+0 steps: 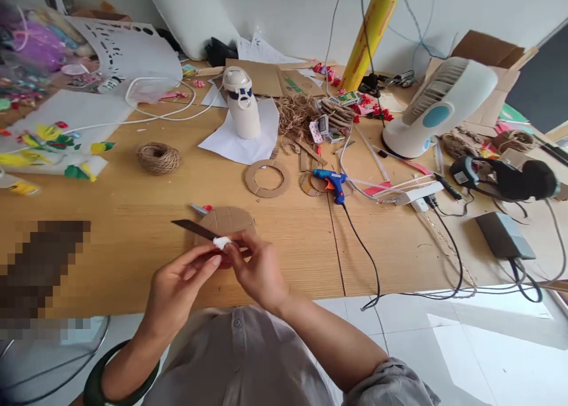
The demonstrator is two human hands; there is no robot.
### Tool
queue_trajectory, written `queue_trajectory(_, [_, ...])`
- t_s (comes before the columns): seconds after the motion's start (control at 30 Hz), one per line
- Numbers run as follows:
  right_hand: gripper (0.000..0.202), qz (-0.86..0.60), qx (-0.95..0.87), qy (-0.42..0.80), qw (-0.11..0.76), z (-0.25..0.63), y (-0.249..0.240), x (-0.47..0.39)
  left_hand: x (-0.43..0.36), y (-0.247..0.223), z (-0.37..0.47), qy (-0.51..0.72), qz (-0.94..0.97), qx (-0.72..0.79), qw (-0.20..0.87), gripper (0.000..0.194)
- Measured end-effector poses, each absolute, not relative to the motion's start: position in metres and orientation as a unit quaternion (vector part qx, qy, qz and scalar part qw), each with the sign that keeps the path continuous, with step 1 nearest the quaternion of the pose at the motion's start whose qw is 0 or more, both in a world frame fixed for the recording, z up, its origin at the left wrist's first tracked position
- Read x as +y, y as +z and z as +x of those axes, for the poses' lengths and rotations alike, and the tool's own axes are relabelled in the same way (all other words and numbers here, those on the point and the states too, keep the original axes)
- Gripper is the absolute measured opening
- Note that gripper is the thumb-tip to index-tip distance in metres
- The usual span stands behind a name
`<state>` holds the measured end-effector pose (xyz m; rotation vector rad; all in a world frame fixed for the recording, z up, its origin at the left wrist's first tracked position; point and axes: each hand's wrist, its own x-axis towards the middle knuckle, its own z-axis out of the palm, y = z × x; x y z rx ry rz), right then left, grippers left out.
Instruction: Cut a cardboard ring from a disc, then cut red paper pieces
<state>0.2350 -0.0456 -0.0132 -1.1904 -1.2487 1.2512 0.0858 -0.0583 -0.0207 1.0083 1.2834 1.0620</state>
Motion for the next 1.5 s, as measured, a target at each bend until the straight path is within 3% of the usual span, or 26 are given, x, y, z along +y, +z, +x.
queue_trajectory(0.07, [0.021,-0.491,-0.512,0.488,0.509,0.24,-0.01,-0.035,-0.055,-0.012,0.087,0.44,0.426,0.514,0.601,0.042])
queue_trajectory(0.17, [0.023,-0.49,-0.468,0.481,0.556,0.255,-0.006,-0.018,-0.05,-0.001,0.082,0.427,0.453,0.503,0.599,0.032])
queue_trajectory(0.43, [0.028,-0.575,-0.484,0.418,0.511,0.295,-0.029,-0.006,-0.046,-0.011,0.051,0.459,0.548,0.567,0.409,0.016])
queue_trajectory(0.6, [0.03,-0.589,-0.499,0.403,0.492,0.306,-0.039,-0.002,-0.043,-0.019,0.054,0.433,0.642,0.519,0.361,0.02])
queue_trajectory(0.73, [0.029,-0.566,-0.503,0.443,0.479,0.289,-0.034,-0.005,-0.035,-0.019,0.073,0.418,0.642,0.487,0.42,0.021])
queue_trajectory(0.83, [0.026,-0.521,-0.496,0.485,0.497,0.268,-0.029,-0.011,-0.025,-0.02,0.089,0.424,0.546,0.467,0.551,0.025])
queue_trajectory(0.93, [0.02,-0.521,-0.532,0.449,0.495,0.252,-0.026,-0.017,-0.016,-0.021,0.101,0.451,0.431,0.455,0.636,0.026])
queue_trajectory(1.27, [0.01,-0.514,-0.619,0.344,0.485,0.238,-0.023,-0.02,-0.01,-0.03,0.106,0.538,0.355,0.44,0.625,0.027])
queue_trajectory(1.5, [0.025,-0.468,-0.521,0.552,0.452,0.249,-0.017,-0.004,-0.01,-0.027,0.099,0.537,0.39,0.429,0.612,0.026])
